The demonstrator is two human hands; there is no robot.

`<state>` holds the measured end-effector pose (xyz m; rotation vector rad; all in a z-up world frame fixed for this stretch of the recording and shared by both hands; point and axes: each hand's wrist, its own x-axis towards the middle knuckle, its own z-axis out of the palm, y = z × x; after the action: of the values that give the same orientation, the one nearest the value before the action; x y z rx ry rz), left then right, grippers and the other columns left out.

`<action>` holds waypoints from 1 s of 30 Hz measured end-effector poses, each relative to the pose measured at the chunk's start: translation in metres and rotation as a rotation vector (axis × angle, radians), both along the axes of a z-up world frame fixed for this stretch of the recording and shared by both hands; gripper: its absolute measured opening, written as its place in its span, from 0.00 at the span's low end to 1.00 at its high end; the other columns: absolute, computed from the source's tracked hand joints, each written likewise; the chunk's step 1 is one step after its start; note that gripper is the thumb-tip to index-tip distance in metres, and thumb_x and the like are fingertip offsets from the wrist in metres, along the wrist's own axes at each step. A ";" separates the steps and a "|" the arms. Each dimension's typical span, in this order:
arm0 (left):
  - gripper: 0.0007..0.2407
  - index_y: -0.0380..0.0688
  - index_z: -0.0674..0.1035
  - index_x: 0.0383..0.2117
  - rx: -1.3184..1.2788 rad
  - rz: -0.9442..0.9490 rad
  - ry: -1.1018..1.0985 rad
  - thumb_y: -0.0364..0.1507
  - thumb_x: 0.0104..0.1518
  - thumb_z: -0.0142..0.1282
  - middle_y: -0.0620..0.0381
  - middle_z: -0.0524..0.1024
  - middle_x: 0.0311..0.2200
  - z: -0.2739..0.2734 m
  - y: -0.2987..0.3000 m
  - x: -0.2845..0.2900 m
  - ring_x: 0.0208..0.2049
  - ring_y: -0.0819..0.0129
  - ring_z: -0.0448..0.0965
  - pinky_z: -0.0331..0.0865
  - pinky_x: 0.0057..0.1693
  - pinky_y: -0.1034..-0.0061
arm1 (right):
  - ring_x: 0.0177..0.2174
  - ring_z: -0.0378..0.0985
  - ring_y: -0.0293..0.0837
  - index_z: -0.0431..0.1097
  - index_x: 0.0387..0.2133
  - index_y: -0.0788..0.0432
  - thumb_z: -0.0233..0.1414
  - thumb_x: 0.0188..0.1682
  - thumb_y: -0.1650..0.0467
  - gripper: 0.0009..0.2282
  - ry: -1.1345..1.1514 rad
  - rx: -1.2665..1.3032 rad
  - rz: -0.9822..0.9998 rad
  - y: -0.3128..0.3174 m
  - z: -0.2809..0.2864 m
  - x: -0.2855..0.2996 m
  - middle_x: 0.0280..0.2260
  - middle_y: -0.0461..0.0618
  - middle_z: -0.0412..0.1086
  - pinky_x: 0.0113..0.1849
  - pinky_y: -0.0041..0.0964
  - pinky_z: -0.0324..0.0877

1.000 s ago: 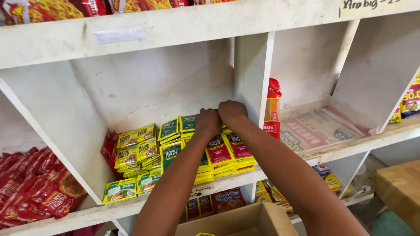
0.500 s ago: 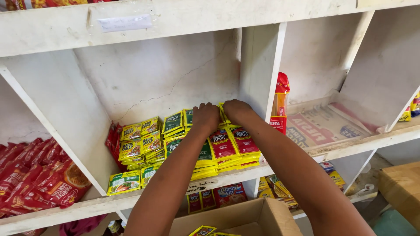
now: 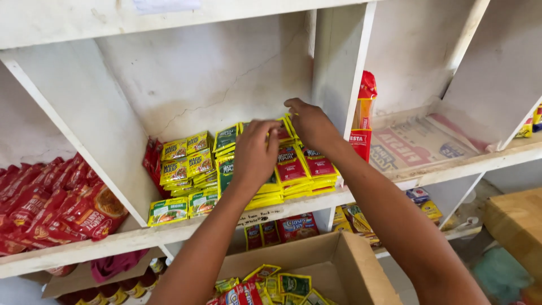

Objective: Organizing and stocking small seasoning packets from a box onto retail shelves.

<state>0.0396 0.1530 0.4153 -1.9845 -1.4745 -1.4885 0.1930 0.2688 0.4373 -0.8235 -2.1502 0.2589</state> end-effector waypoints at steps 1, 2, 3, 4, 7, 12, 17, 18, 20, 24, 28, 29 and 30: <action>0.08 0.46 0.81 0.43 -0.008 0.000 -0.001 0.29 0.62 0.53 0.51 0.78 0.42 -0.009 -0.021 0.001 0.41 0.57 0.79 0.70 0.46 0.64 | 0.42 0.78 0.60 0.67 0.54 0.61 0.48 0.55 0.73 0.14 -0.001 -0.008 0.000 -0.027 -0.003 0.008 0.41 0.64 0.76 0.43 0.48 0.72; 0.08 0.43 0.80 0.43 -0.079 -0.105 -0.152 0.31 0.64 0.53 0.52 0.78 0.35 -0.019 -0.044 0.001 0.34 0.64 0.78 0.71 0.41 0.71 | 0.38 0.79 0.52 0.68 0.53 0.59 0.49 0.55 0.70 0.14 0.045 -0.144 0.077 -0.054 -0.007 0.016 0.37 0.59 0.76 0.40 0.43 0.73; 0.09 0.41 0.79 0.43 -0.149 -0.208 -0.304 0.32 0.66 0.53 0.53 0.78 0.28 -0.028 -0.066 0.002 0.26 0.70 0.78 0.71 0.36 0.77 | 0.33 0.79 0.43 0.69 0.51 0.58 0.51 0.54 0.68 0.13 0.092 -0.279 0.155 -0.081 -0.010 0.024 0.32 0.53 0.76 0.38 0.38 0.74; 0.09 0.41 0.79 0.43 -0.156 -0.206 -0.306 0.32 0.66 0.53 0.53 0.78 0.28 -0.051 -0.081 0.001 0.26 0.70 0.78 0.71 0.36 0.77 | 0.33 0.79 0.43 0.69 0.51 0.58 0.51 0.54 0.68 0.13 0.091 -0.286 0.156 -0.095 -0.042 0.030 0.32 0.53 0.76 0.38 0.38 0.74; 0.07 0.41 0.81 0.37 -0.497 -0.246 -0.428 0.31 0.62 0.55 0.56 0.78 0.22 -0.137 -0.115 -0.003 0.24 0.77 0.72 0.69 0.33 0.78 | 0.39 0.78 0.35 0.73 0.43 0.61 0.53 0.55 0.67 0.09 0.057 -0.563 0.573 -0.135 -0.133 0.037 0.37 0.48 0.77 0.43 0.35 0.76; 0.06 0.39 0.82 0.30 -0.832 -0.132 -0.631 0.29 0.57 0.56 0.51 0.80 0.22 -0.341 -0.136 -0.012 0.24 0.71 0.74 0.68 0.34 0.72 | 0.34 0.80 0.41 0.67 0.44 0.58 0.45 0.56 0.69 0.08 -0.288 -0.862 0.413 -0.169 -0.301 0.018 0.36 0.51 0.78 0.40 0.39 0.74; 0.07 0.43 0.82 0.33 -0.993 -0.061 -0.392 0.31 0.56 0.58 0.48 0.83 0.29 -0.387 -0.156 -0.012 0.32 0.58 0.84 0.75 0.42 0.66 | 0.39 0.77 0.55 0.71 0.45 0.60 0.53 0.51 0.68 0.11 -0.572 -0.591 0.569 -0.183 -0.458 0.022 0.40 0.61 0.75 0.42 0.50 0.71; 0.07 0.44 0.82 0.34 -0.994 -0.092 -0.358 0.32 0.56 0.57 0.48 0.84 0.31 -0.382 -0.155 -0.015 0.34 0.55 0.85 0.77 0.44 0.65 | 0.39 0.77 0.57 0.72 0.42 0.60 0.54 0.52 0.67 0.10 -0.714 -0.555 0.652 -0.186 -0.479 0.021 0.39 0.62 0.75 0.41 0.51 0.71; 0.07 0.45 0.82 0.36 -1.043 -0.027 -0.303 0.33 0.56 0.57 0.46 0.83 0.32 -0.393 -0.146 -0.026 0.35 0.52 0.84 0.76 0.45 0.62 | 0.35 0.76 0.56 0.72 0.44 0.58 0.51 0.52 0.66 0.11 -0.782 -0.670 0.628 -0.181 -0.485 0.015 0.37 0.63 0.75 0.40 0.51 0.71; 0.08 0.47 0.82 0.33 -1.077 0.058 -0.182 0.34 0.54 0.53 0.47 0.82 0.33 -0.464 -0.147 -0.062 0.38 0.50 0.83 0.74 0.46 0.57 | 0.31 0.72 0.56 0.70 0.54 0.49 0.44 0.52 0.66 0.17 -0.667 -0.807 0.581 -0.164 -0.532 0.022 0.37 0.65 0.74 0.38 0.51 0.70; 0.09 0.46 0.80 0.35 -1.211 0.104 -0.297 0.30 0.55 0.47 0.48 0.83 0.38 -0.440 -0.168 -0.078 0.41 0.51 0.83 0.74 0.48 0.57 | 0.37 0.78 0.58 0.74 0.44 0.56 0.49 0.54 0.65 0.12 -0.742 -0.770 0.484 -0.173 -0.485 0.026 0.39 0.62 0.75 0.42 0.50 0.72; 0.09 0.45 0.80 0.36 -1.218 0.153 -0.231 0.31 0.55 0.49 0.46 0.82 0.39 -0.431 -0.174 -0.078 0.42 0.48 0.81 0.73 0.48 0.54 | 0.38 0.77 0.57 0.74 0.41 0.57 0.50 0.53 0.65 0.11 -0.682 -0.768 0.487 -0.179 -0.481 0.028 0.38 0.61 0.75 0.42 0.50 0.71; 0.09 0.44 0.81 0.37 -1.207 0.198 -0.153 0.33 0.56 0.52 0.43 0.80 0.40 -0.417 -0.166 -0.083 0.43 0.44 0.79 0.72 0.48 0.52 | 0.39 0.77 0.57 0.74 0.39 0.59 0.52 0.52 0.66 0.10 -0.616 -0.750 0.479 -0.175 -0.472 0.026 0.38 0.60 0.75 0.42 0.49 0.71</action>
<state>-0.0429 -0.0135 -0.0021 -2.0893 -2.9728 -0.6436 0.2188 0.0942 -0.0350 -0.8357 -2.8605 1.2522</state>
